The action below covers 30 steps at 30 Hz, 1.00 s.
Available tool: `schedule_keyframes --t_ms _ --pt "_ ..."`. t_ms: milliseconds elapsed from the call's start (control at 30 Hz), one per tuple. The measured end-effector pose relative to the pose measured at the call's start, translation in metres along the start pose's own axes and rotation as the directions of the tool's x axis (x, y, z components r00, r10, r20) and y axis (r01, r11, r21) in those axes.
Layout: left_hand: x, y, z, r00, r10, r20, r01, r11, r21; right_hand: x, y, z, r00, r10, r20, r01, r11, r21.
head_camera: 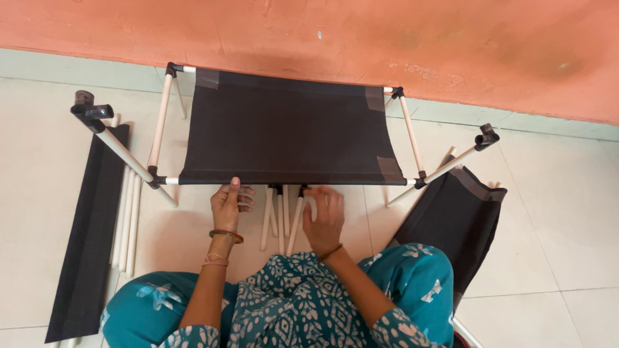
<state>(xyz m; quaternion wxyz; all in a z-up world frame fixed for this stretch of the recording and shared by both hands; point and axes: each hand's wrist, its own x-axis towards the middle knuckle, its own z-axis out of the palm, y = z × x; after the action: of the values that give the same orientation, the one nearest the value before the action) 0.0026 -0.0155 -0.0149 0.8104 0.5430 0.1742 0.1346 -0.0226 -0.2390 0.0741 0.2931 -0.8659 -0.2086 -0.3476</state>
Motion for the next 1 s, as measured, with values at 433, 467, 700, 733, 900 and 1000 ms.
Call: schedule_keyframes --t_ms 433,467,700,733,900,1000 --pt "-0.012 0.004 0.006 0.997 -0.047 0.058 0.049 0.998 -0.036 0.049 0.07 -0.016 0.963 -0.197 0.186 0.237 0.944 -0.228" --pt "-0.011 0.002 0.008 0.996 -0.06 0.059 0.062 0.997 -0.038 0.048 0.072 -0.02 0.961 -0.209 0.181 0.246 0.945 -0.217" --pt "-0.037 -0.013 0.018 0.988 -0.125 0.089 0.126 0.992 -0.007 0.033 0.07 -0.057 0.969 -0.153 0.195 0.198 0.949 -0.243" --pt "-0.042 -0.015 0.02 0.986 -0.142 0.091 0.143 0.99 -0.003 0.03 0.07 -0.064 0.968 -0.145 0.205 0.192 0.953 -0.233" --pt "-0.076 -0.017 0.025 0.981 -0.176 0.079 0.173 0.984 0.044 0.016 0.071 -0.088 0.966 -0.116 0.232 0.168 0.961 -0.221" --pt "-0.096 -0.012 0.026 0.979 -0.196 0.059 0.192 0.979 0.072 0.008 0.074 -0.1 0.952 -0.127 0.28 0.189 0.96 -0.208"
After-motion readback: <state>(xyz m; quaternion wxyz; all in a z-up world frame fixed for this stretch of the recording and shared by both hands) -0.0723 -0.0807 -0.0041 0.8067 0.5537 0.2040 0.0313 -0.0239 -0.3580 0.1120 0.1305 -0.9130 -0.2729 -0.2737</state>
